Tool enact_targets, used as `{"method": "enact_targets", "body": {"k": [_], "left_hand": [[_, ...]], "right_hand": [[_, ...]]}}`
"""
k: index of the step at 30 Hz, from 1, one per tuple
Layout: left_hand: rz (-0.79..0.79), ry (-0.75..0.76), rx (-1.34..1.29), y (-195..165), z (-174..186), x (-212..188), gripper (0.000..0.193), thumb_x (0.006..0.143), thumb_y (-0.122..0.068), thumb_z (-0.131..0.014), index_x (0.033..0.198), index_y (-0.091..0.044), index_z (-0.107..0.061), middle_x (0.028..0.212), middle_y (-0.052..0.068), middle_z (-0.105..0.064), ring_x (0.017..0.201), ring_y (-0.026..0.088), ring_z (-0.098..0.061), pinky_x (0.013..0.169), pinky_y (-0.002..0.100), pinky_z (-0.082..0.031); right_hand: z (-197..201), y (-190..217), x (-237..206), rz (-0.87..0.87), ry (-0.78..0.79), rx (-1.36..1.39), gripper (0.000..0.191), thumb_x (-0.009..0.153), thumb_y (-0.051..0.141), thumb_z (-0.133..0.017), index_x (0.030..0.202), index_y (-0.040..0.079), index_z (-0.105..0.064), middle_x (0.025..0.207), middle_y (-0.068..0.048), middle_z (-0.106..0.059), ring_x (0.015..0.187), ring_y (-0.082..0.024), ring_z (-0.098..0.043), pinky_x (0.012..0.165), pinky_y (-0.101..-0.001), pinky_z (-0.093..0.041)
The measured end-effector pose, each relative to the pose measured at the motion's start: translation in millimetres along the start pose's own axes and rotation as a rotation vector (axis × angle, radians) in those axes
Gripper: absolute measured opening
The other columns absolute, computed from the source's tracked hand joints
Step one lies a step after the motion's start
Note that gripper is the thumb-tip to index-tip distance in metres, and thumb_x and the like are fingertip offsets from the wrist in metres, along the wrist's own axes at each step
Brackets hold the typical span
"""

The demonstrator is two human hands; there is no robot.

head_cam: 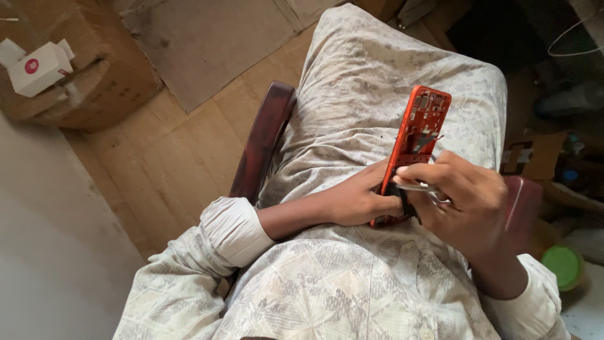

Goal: The person holds a disassembled red smartphone on their lap and uses a metal spudger to pry and lift internal components, including a black shielding plate and ribbon cables. The person repeatedly adjusts the phone and tools while working on the internal assembly.

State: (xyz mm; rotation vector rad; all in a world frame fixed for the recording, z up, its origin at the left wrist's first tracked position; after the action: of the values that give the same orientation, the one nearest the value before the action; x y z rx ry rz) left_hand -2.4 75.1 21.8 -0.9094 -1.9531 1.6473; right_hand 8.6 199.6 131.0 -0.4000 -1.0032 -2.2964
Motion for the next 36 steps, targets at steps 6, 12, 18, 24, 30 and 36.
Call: {"method": "enact_targets", "body": {"k": [6, 12, 18, 24, 30, 36], "left_hand": [[-0.080, -0.050, 0.040, -0.1, -2.5, 0.8, 0.073, 0.083, -0.009, -0.063, 0.151, -0.002, -0.039, 0.125, 0.013, -0.057, 0.108, 0.022, -0.060, 0.092, 0.033, -0.054], [-0.209, -0.066, 0.139, 5.1, -0.1, 4.0, 0.063, 0.088, -0.012, -0.065, 0.147, -0.002, -0.045, 0.138, 0.016, -0.053, 0.126, 0.025, -0.055, 0.108, 0.034, -0.047], [-0.159, -0.042, 0.096, 15.4, 0.5, 5.3, 0.054, 0.086, -0.012, -0.065, 0.138, 0.000, -0.052, 0.134, 0.018, -0.057, 0.121, 0.029, -0.059, 0.105, 0.035, -0.051], [-0.287, -0.080, 0.243, 1.4, 0.4, 4.5, 0.066, 0.087, -0.012, -0.064, 0.148, 0.002, -0.042, 0.146, 0.019, -0.048, 0.136, 0.028, -0.048, 0.116, 0.037, -0.039], [-0.280, -0.030, 0.211, -0.5, -0.6, 5.7, 0.053, 0.093, -0.013, -0.062, 0.144, -0.002, -0.052, 0.140, 0.018, -0.055, 0.126, 0.025, -0.057, 0.110, 0.038, -0.048], [-0.128, -0.031, 0.025, 9.8, 0.9, 6.6, 0.055, 0.089, -0.010, -0.060, 0.142, -0.001, -0.049, 0.117, 0.011, -0.059, 0.102, 0.017, -0.059, 0.089, 0.032, -0.055]], "right_hand": [[2.1, -1.3, 0.0, -0.016, 0.035, -0.037, 0.034, 0.084, -0.005, -0.077, 0.113, 0.012, -0.074, 0.076, -0.003, -0.060, 0.057, -0.008, -0.056, 0.048, -0.0249, -0.041], [-3.0, -2.9, -1.8, 0.136, 0.035, -0.252, 0.020, 0.091, 0.001, -0.074, 0.110, 0.007, -0.071, 0.077, -0.009, -0.060, 0.059, -0.022, -0.058, 0.054, -0.0337, -0.044], [-10.6, -11.8, -4.9, 0.143, 0.082, -0.295, 0.017, 0.101, 0.015, -0.075, 0.105, 0.007, -0.061, 0.073, -0.007, -0.061, 0.059, -0.025, -0.058, 0.056, -0.0381, -0.044], [-4.9, -28.8, -10.2, 0.033, 0.001, -0.147, 0.017, 0.109, 0.020, -0.072, 0.111, 0.008, -0.060, 0.073, -0.004, -0.062, 0.058, -0.014, -0.060, 0.054, -0.0287, -0.046], [16.1, -39.4, -32.8, -0.175, -0.105, 0.015, 0.031, 0.092, 0.022, -0.076, 0.114, 0.004, -0.066, 0.070, -0.003, -0.059, 0.055, -0.009, -0.051, 0.050, -0.0249, -0.039], [15.4, -39.1, -38.3, -0.004, -0.122, 0.020, 0.010, 0.101, 0.010, -0.076, 0.110, 0.008, -0.076, 0.085, -0.006, -0.070, 0.060, -0.008, -0.061, 0.049, -0.0213, -0.043]]}}
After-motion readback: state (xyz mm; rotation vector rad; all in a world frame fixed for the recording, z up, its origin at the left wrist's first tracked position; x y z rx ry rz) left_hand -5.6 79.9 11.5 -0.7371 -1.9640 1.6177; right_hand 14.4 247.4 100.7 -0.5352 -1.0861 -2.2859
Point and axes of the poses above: each hand's wrist, its own x-axis towards the middle knuckle, its own z-axis out of the back of the hand, y = z × x, the point moved 5 cm from there along x, towards the middle knuckle
